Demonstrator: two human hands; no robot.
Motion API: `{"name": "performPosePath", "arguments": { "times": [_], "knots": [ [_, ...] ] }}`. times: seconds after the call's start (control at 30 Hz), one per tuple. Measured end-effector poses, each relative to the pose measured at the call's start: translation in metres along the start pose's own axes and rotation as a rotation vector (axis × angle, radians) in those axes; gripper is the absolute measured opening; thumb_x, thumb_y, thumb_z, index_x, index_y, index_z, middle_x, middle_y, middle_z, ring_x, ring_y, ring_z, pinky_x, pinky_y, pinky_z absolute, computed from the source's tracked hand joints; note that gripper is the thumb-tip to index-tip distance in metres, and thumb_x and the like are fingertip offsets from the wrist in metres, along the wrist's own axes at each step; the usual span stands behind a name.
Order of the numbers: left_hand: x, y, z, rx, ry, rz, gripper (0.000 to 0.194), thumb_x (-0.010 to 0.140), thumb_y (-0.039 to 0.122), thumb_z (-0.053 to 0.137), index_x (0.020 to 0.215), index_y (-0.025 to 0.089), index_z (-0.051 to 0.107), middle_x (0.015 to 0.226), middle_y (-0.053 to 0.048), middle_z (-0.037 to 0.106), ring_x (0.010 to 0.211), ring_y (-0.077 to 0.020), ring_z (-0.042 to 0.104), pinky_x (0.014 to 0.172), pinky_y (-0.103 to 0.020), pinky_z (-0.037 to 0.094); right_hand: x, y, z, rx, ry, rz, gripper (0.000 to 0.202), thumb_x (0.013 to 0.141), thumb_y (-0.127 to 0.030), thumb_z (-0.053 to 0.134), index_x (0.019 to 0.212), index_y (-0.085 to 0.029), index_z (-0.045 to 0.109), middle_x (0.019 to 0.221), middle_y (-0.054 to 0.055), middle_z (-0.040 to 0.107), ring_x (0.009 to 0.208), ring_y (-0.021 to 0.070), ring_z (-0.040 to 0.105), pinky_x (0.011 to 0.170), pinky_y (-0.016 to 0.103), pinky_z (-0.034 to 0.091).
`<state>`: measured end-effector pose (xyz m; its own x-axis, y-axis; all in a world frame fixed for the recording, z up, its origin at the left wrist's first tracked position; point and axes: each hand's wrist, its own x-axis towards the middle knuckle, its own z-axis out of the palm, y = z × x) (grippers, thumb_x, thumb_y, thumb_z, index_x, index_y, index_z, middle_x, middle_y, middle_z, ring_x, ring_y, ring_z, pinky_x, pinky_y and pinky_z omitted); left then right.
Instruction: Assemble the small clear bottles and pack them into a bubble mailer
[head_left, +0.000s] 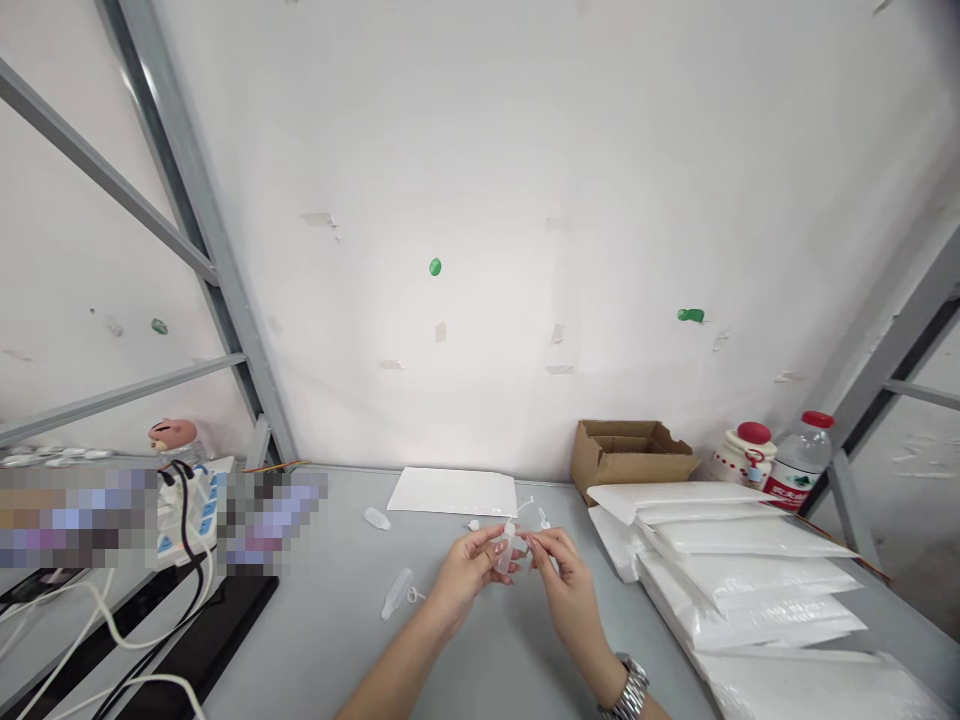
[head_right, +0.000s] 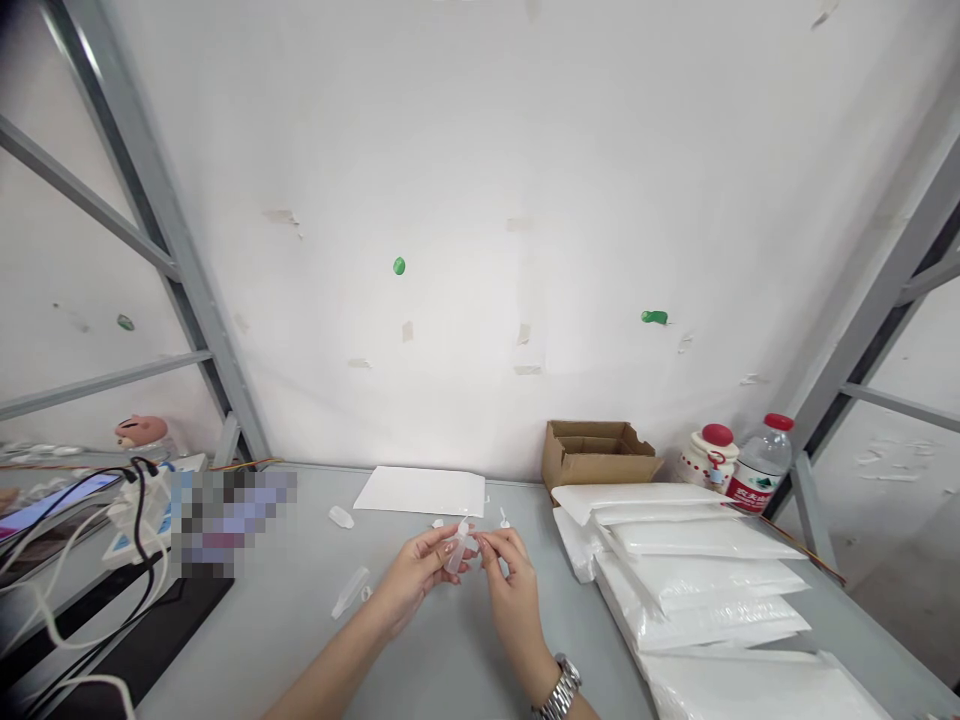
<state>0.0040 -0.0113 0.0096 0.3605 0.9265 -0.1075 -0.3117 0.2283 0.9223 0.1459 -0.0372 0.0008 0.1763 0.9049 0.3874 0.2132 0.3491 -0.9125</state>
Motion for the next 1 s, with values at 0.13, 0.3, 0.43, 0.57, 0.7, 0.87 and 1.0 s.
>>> {"name": "performPosePath", "arguments": {
  "times": [0.13,0.3,0.43,0.57,0.7,0.87,1.0],
  "knots": [
    [0.000,-0.003,0.002,0.016,0.004,0.014,0.057,0.056,0.045,0.075,0.101,0.012,0.063,0.086,-0.011,0.068,0.074,-0.0215,0.064,0.065,-0.032,0.047,-0.001,-0.002,0.000,0.017,-0.031,0.011,0.029,0.080,-0.046,0.051,0.082,-0.023,0.069,0.078,0.004,0.058,0.074,0.0190,0.055,0.068,0.029,0.045],
    [0.002,-0.006,0.002,0.042,0.038,0.040,0.055,0.054,0.043,0.077,0.098,0.012,0.064,0.072,-0.005,0.064,0.071,-0.0193,0.062,0.062,-0.032,0.050,-0.002,-0.002,0.001,-0.003,-0.022,-0.029,0.027,0.082,-0.043,0.051,0.081,-0.023,0.069,0.079,0.005,0.059,0.074,0.0192,0.055,0.067,0.029,0.045],
    [0.005,-0.008,0.001,0.086,0.071,0.084,0.056,0.049,0.041,0.080,0.094,0.011,0.067,0.059,0.002,0.053,0.063,-0.0153,0.056,0.058,-0.033,0.053,-0.005,0.002,0.003,-0.055,-0.027,-0.092,0.026,0.084,-0.040,0.049,0.084,-0.023,0.069,0.080,0.005,0.060,0.075,0.0190,0.056,0.069,0.029,0.046],
    [0.006,-0.011,0.003,0.109,0.104,0.110,0.056,0.046,0.039,0.081,0.092,0.011,0.068,0.057,0.002,0.052,0.060,-0.0140,0.054,0.056,-0.033,0.053,-0.005,0.005,0.004,-0.128,-0.031,-0.148,0.026,0.086,-0.037,0.047,0.088,-0.023,0.068,0.078,0.005,0.060,0.074,0.0185,0.056,0.069,0.030,0.047],
    [0.005,-0.012,0.005,0.100,0.082,0.124,0.054,0.049,0.041,0.079,0.092,0.011,0.069,0.064,-0.003,0.061,0.067,-0.0188,0.058,0.056,-0.033,0.053,-0.004,0.003,0.003,-0.126,-0.019,-0.195,0.025,0.087,-0.034,0.046,0.083,-0.022,0.067,0.077,0.004,0.061,0.074,0.0177,0.057,0.068,0.028,0.048],
    [0.003,-0.007,0.006,0.057,0.036,0.115,0.051,0.053,0.042,0.077,0.093,0.012,0.069,0.075,-0.009,0.069,0.069,-0.0202,0.062,0.057,-0.032,0.052,-0.004,-0.001,0.001,-0.088,0.013,-0.203,0.023,0.086,-0.033,0.047,0.083,-0.022,0.067,0.080,0.005,0.063,0.075,0.0175,0.059,0.067,0.027,0.049],
    [0.002,-0.004,0.004,0.042,0.031,0.100,0.051,0.054,0.042,0.077,0.095,0.013,0.069,0.083,-0.011,0.070,0.070,-0.0202,0.063,0.060,-0.031,0.052,-0.003,-0.001,0.000,-0.081,0.038,-0.198,0.023,0.085,-0.033,0.048,0.081,-0.021,0.067,0.078,0.005,0.063,0.074,0.0178,0.060,0.067,0.027,0.050]
  ]
}}
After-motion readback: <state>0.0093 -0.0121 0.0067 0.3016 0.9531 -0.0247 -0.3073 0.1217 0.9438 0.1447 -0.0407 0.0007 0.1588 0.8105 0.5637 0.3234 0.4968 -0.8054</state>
